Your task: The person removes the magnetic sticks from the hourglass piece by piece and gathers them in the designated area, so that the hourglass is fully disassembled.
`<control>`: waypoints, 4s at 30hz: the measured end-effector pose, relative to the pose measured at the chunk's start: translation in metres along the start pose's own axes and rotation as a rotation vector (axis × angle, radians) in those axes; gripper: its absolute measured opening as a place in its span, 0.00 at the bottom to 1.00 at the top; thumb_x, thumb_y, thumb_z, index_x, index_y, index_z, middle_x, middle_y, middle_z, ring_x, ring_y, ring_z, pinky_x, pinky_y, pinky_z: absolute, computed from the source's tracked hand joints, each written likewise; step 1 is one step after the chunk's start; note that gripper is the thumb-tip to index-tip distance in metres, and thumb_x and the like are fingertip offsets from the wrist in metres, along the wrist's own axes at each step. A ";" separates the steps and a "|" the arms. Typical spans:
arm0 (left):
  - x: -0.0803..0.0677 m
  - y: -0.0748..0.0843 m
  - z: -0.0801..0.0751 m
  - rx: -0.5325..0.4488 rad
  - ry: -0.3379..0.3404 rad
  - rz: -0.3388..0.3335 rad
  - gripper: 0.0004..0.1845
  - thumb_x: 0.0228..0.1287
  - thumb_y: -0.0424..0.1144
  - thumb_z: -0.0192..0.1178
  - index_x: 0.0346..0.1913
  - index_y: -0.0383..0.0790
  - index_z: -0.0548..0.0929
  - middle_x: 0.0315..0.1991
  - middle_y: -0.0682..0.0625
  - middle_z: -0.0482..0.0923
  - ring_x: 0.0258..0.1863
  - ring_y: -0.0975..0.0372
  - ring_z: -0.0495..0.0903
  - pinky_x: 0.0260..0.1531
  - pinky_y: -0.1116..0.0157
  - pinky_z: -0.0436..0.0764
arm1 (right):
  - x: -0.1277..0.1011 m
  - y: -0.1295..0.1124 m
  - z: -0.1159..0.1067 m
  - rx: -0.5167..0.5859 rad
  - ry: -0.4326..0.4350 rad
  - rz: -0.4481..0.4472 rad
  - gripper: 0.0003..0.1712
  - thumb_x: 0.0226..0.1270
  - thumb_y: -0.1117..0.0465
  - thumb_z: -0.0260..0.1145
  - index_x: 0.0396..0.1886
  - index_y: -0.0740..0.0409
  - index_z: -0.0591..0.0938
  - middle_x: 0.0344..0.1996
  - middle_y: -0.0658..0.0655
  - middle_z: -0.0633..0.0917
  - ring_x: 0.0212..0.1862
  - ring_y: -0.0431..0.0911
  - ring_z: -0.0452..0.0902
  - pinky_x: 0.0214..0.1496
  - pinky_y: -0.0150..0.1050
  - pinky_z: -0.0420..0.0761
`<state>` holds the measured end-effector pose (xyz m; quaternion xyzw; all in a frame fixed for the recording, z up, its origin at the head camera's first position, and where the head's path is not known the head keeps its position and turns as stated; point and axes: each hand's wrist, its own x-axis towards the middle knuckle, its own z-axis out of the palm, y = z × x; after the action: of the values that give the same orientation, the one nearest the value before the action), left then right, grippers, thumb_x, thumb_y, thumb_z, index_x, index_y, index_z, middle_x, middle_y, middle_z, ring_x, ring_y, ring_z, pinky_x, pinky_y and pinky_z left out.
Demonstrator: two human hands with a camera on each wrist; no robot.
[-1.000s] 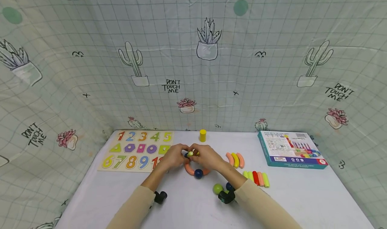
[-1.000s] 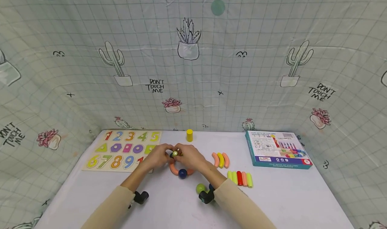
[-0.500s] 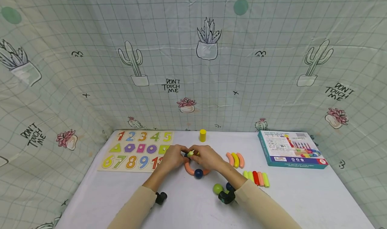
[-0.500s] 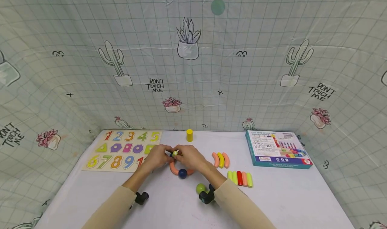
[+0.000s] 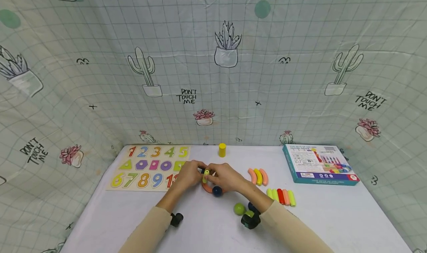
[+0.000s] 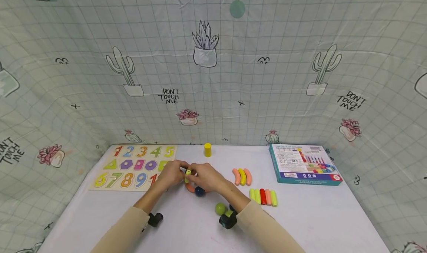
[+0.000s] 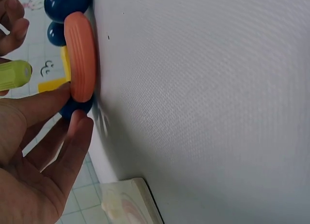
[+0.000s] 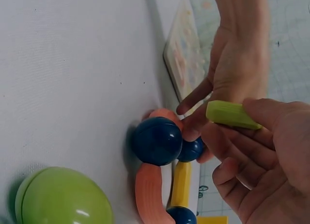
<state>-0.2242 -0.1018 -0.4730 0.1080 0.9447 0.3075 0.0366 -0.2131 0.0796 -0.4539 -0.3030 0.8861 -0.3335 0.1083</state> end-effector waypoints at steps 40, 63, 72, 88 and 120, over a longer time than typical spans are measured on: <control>0.002 0.002 -0.004 -0.070 -0.058 -0.112 0.15 0.60 0.35 0.72 0.51 0.47 0.89 0.49 0.49 0.86 0.57 0.52 0.79 0.59 0.51 0.76 | -0.186 0.109 -0.132 0.150 -0.106 0.396 0.21 0.72 0.52 0.66 0.55 0.62 0.75 0.27 0.58 0.84 0.28 0.49 0.77 0.29 0.36 0.70; 0.002 -0.003 -0.001 -0.088 -0.050 -0.114 0.15 0.60 0.36 0.72 0.51 0.47 0.89 0.49 0.49 0.86 0.56 0.53 0.79 0.58 0.51 0.76 | -0.200 0.147 -0.122 0.096 -0.184 0.461 0.14 0.69 0.53 0.68 0.50 0.53 0.81 0.21 0.53 0.79 0.24 0.45 0.71 0.25 0.33 0.65; 0.000 0.000 -0.003 -0.097 -0.058 -0.111 0.15 0.61 0.35 0.72 0.51 0.46 0.89 0.49 0.48 0.86 0.56 0.52 0.80 0.58 0.51 0.76 | -0.200 0.144 -0.121 0.106 -0.176 0.478 0.15 0.68 0.55 0.69 0.51 0.54 0.81 0.24 0.55 0.80 0.28 0.49 0.74 0.29 0.36 0.67; -0.002 0.000 -0.004 -0.098 -0.056 -0.097 0.15 0.60 0.35 0.72 0.50 0.47 0.89 0.49 0.49 0.86 0.52 0.53 0.80 0.55 0.52 0.77 | -0.200 0.143 -0.124 0.060 -0.156 0.494 0.15 0.68 0.53 0.69 0.49 0.55 0.82 0.27 0.54 0.80 0.30 0.49 0.74 0.30 0.36 0.71; 0.007 0.006 0.000 -0.059 -0.116 -0.014 0.20 0.60 0.27 0.67 0.57 0.40 0.85 0.47 0.47 0.83 0.34 0.62 0.77 0.31 0.68 0.76 | 0.004 0.049 -0.036 -0.118 -0.158 0.223 0.10 0.69 0.58 0.68 0.48 0.53 0.85 0.35 0.50 0.85 0.33 0.42 0.77 0.37 0.39 0.77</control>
<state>-0.2296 -0.0958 -0.4691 0.1181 0.9323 0.3279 0.0964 -0.2529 0.1255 -0.4593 -0.2337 0.9212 -0.2417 0.1960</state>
